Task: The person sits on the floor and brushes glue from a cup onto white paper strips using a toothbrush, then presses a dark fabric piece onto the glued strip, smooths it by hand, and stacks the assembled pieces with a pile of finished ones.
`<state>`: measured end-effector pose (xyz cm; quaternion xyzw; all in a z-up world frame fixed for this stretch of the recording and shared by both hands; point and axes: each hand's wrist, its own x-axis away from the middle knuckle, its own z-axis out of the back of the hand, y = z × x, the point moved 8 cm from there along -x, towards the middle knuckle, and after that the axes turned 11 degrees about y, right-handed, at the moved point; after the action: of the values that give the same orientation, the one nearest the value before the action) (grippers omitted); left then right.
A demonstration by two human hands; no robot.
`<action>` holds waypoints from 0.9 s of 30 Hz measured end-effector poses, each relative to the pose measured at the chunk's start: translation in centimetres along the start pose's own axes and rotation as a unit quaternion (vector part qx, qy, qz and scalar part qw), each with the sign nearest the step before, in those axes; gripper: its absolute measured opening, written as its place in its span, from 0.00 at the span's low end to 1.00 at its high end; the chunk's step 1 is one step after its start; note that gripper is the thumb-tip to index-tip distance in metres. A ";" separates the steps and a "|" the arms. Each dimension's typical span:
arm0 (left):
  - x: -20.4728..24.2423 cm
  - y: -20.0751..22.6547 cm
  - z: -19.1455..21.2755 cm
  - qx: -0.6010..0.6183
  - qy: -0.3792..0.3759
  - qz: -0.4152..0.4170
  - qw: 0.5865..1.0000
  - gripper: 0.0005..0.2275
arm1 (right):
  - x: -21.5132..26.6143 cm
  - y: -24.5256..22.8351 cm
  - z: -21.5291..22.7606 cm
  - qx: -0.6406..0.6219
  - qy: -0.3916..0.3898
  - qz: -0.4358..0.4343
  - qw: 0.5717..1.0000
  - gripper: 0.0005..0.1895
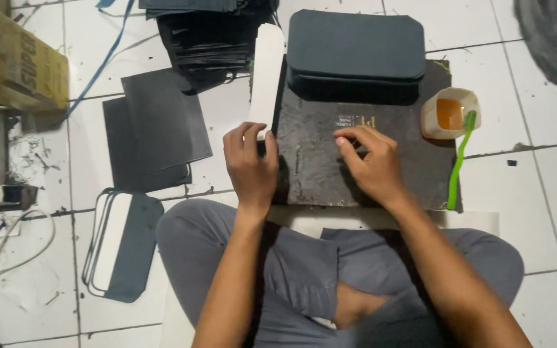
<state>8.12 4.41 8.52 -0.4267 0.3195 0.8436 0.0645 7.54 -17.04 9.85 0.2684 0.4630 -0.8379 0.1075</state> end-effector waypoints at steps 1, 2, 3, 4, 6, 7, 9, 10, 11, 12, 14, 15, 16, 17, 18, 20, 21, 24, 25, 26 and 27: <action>-0.8 -1.1 0.4 -0.037 0.018 0.035 0.999 0.11 | 0.2 -0.2 -0.9 -0.012 -0.015 -0.005 1.000 0.05; -0.9 -1.6 0.5 -0.042 0.018 0.031 0.998 0.11 | 0.9 -0.3 -1.7 -0.018 -0.013 -0.004 1.000 0.05; -0.5 -2.3 0.0 -0.033 -0.005 0.066 0.997 0.16 | 1.8 0.0 -2.1 -0.023 -0.021 -0.023 0.999 0.05; -0.1 -3.0 -0.5 -0.024 -0.029 0.101 0.994 0.21 | 2.7 0.3 -2.6 -0.028 -0.029 -0.041 0.998 0.05; -0.5 -2.5 -0.2 -0.010 -0.056 0.130 0.990 0.20 | 3.7 0.1 -2.5 -0.027 -0.029 -0.056 0.998 0.05; -0.6 -2.2 -0.3 0.006 -0.081 0.156 0.984 0.19 | 4.3 0.0 -2.3 -0.026 -0.025 -0.070 0.997 0.05; 0.3 -3.1 -1.0 -0.009 -0.092 0.156 0.983 0.19 | 5.4 0.2 -1.8 -0.021 -0.024 -0.084 0.996 0.06; 0.7 -3.6 -1.3 -0.026 -0.100 0.156 0.982 0.19 | 5.9 0.4 -1.5 -0.018 -0.023 -0.095 0.995 0.06; 0.6 -3.4 -1.3 -0.025 -0.099 0.156 0.982 0.19 | 6.2 0.1 -1.2 -0.017 -0.022 -0.094 0.995 0.06; 0.5 -3.3 -1.2 -0.025 -0.092 0.155 0.983 0.20 | 6.5 0.1 -0.8 -0.010 -0.021 -0.105 0.994 0.06; 0.5 -3.2 -0.9 -0.025 -0.085 0.154 0.984 0.21 | 7.3 0.0 -0.1 -0.003 -0.019 -0.116 0.993 0.06; 0.4 -3.1 -0.6 -0.014 -0.069 0.150 0.986 0.21 | 7.8 0.2 0.1 0.003 -0.017 -0.126 0.992 0.06; 0.3 -3.1 -0.3 -0.003 -0.052 0.146 0.988 0.21 | 8.2 0.4 0.5 0.009 -0.014 -0.135 0.991 0.07; 0.6 -3.5 -0.4 -0.003 -0.051 0.146 0.988 0.21 | 8.5 0.4 0.7 0.008 -0.014 -0.135 0.991 0.07; 0.6 -3.5 -0.2 -0.012 -0.025 0.121 0.992 0.20 | 8.8 0.5 1.2 0.016 0.000 -0.133 0.991 0.07; 1.0 -3.5 0.1 -0.022 0.002 0.094 0.995 0.19 | 9.1 0.5 1.8 0.023 0.015 -0.131 0.991 0.07; 1.1 -2.7 0.7 -0.005 0.051 0.054 0.997 0.17 | 9.2 0.6 2.3 0.012 0.033 -0.137 0.990 0.07; 3.0 0.0 2.0 0.040 0.105 -0.025 0.993 0.14 | 9.2 0.6 2.5 -0.057 0.044 -0.167 0.983 0.11; 3.9 1.4 2.4 0.067 0.110 -0.063 0.990 0.12 | 9.2 0.7 2.2 -0.117 0.035 -0.191 0.974 0.17; 4.6 2.5 2.4 0.070 0.111 -0.063 0.989 0.12 | 9.1 0.4 1.9 -0.115 0.037 -0.190 0.974 0.17; 5.5 4.3 2.6 0.070 0.113 -0.112 0.985 0.10 | 9.3 0.2 0.8 -0.205 0.017 -0.228 0.952 0.26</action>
<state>1.24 1.66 7.59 -0.5469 0.3335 0.7528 0.1517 -0.41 -17.23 4.92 0.1419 0.6750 -0.7229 -0.0411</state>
